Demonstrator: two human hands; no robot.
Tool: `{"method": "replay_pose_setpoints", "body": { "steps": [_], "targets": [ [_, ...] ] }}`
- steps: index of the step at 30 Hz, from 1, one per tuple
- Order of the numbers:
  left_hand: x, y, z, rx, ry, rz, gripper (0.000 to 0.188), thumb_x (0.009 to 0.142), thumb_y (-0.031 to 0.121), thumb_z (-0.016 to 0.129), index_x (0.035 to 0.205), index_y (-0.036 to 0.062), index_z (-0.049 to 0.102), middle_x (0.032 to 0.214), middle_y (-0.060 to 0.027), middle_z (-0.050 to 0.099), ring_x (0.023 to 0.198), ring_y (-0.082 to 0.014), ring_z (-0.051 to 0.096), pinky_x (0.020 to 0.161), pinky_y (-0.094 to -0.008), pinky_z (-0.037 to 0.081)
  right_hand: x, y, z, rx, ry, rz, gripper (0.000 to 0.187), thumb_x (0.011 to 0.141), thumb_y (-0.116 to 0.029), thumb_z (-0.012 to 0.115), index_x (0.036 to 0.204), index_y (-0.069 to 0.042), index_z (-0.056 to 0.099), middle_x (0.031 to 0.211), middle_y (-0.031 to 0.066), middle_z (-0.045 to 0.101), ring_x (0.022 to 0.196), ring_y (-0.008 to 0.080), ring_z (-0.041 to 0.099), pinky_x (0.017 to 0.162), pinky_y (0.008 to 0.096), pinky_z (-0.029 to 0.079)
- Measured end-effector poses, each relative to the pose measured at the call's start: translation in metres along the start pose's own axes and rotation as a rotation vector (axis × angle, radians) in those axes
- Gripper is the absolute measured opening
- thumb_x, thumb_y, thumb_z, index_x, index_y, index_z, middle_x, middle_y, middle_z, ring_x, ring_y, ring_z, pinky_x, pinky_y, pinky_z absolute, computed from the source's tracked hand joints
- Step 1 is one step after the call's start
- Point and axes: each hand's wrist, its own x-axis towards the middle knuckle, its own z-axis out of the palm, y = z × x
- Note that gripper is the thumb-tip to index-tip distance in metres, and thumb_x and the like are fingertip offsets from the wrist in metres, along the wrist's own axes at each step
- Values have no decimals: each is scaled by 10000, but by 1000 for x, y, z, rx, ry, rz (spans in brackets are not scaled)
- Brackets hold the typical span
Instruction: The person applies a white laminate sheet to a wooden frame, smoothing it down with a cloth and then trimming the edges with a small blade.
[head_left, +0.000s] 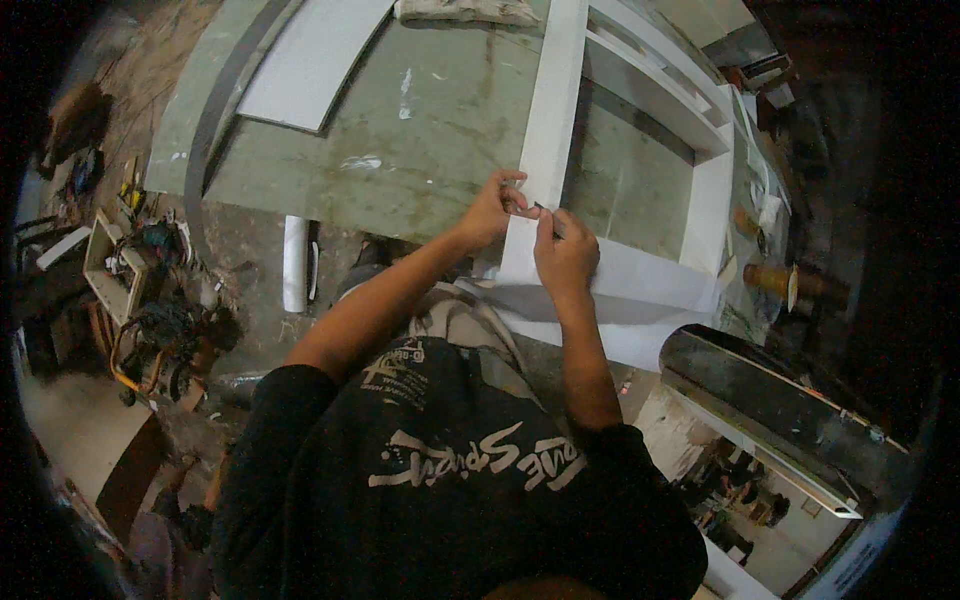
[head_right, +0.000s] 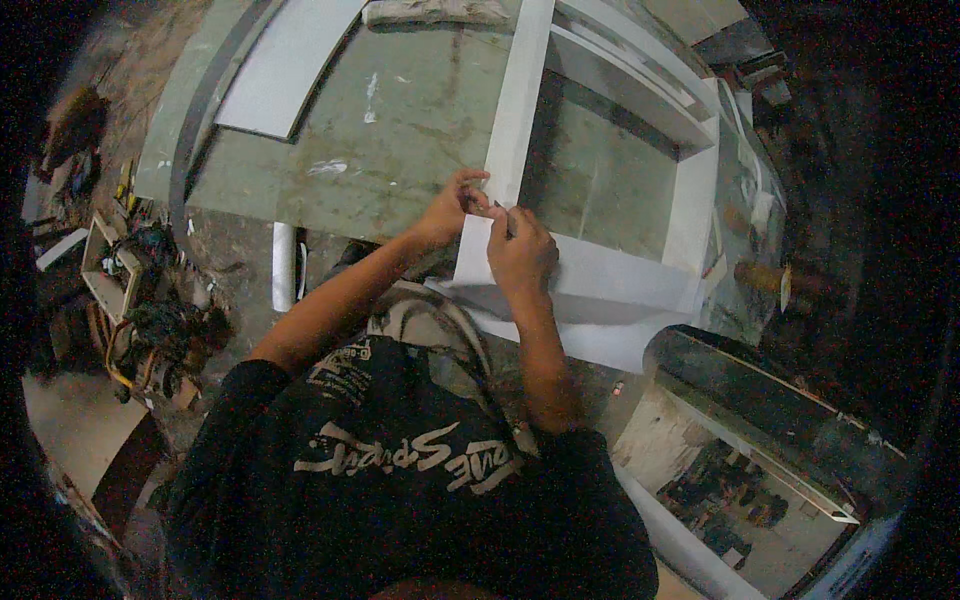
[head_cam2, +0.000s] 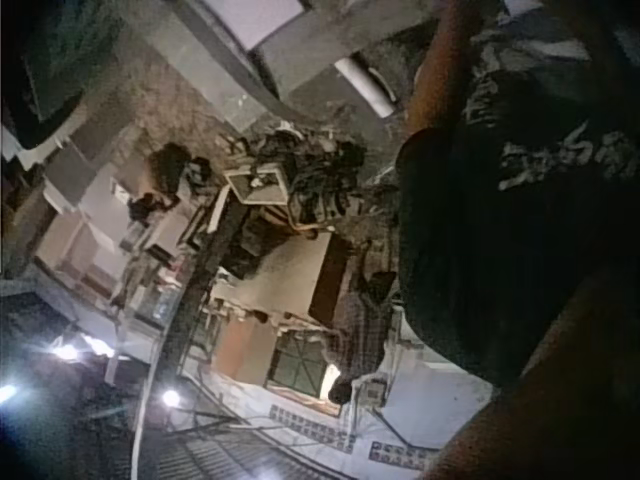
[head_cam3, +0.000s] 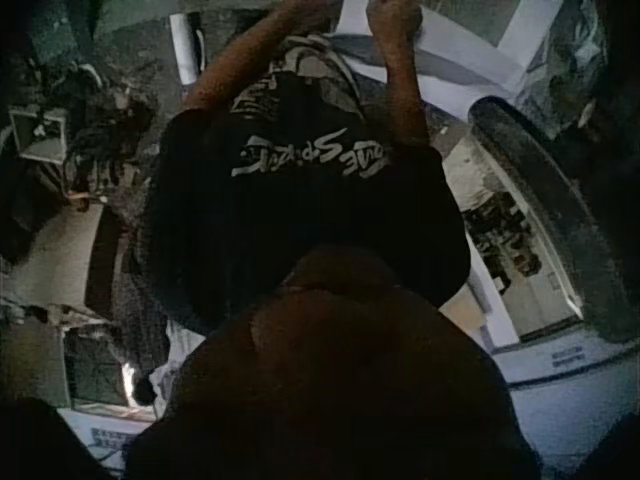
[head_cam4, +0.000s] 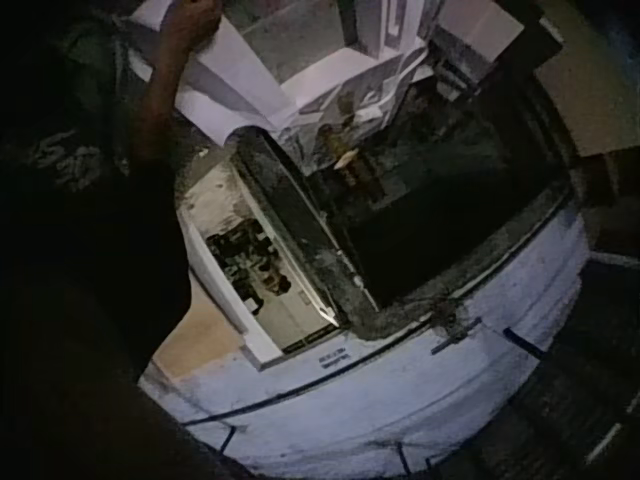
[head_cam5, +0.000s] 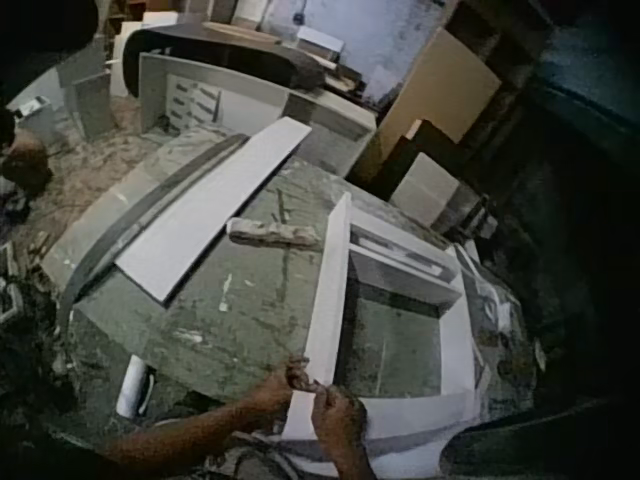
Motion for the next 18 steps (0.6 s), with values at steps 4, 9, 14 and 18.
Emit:
{"method": "replay_pose_setpoints", "body": {
  "steps": [4, 9, 14, 18],
  "targets": [
    [2, -2, -1, -59, -36, -25, 789, 751, 54, 828, 1387, 80, 361, 898, -8, 569, 825, -90, 562, 749, -250, 490, 2, 2, 0, -25, -44, 42, 212, 918, -246, 560, 853, -73, 663, 849, 145, 668, 751, 394, 645, 653, 485, 497],
    [14, -2, 1, -66, -3, -11, 771, 737, 77, 849, 1352, 60, 383, 881, 6, 546, 731, -61, 517, 651, -225, 464, 14, 8, 1, 36, -23, 3, 210, 912, -239, 564, 835, -66, 652, 832, 153, 662, 738, 397, 639, 652, 491, 494],
    [11, 14, 1, -63, 0, -124, 754, 764, 113, 811, 1376, 53, 375, 950, -86, 575, 861, -160, 580, 755, -293, 499, 19, 15, 8, -15, 3, 14, 204, 896, -191, 586, 801, -16, 628, 789, 186, 641, 698, 365, 603, 634, 443, 472],
    [-16, -9, -15, 510, 166, 26, 554, 862, 37, 479, 1407, -22, 397, 1459, -246, 385, 1390, -360, 315, 1170, -420, 224, 5, 10, 27, 114, -3, -31, 243, 942, -187, 551, 891, 25, 657, 863, 222, 657, 764, 349, 614, 713, 425, 469]
  ]
}}
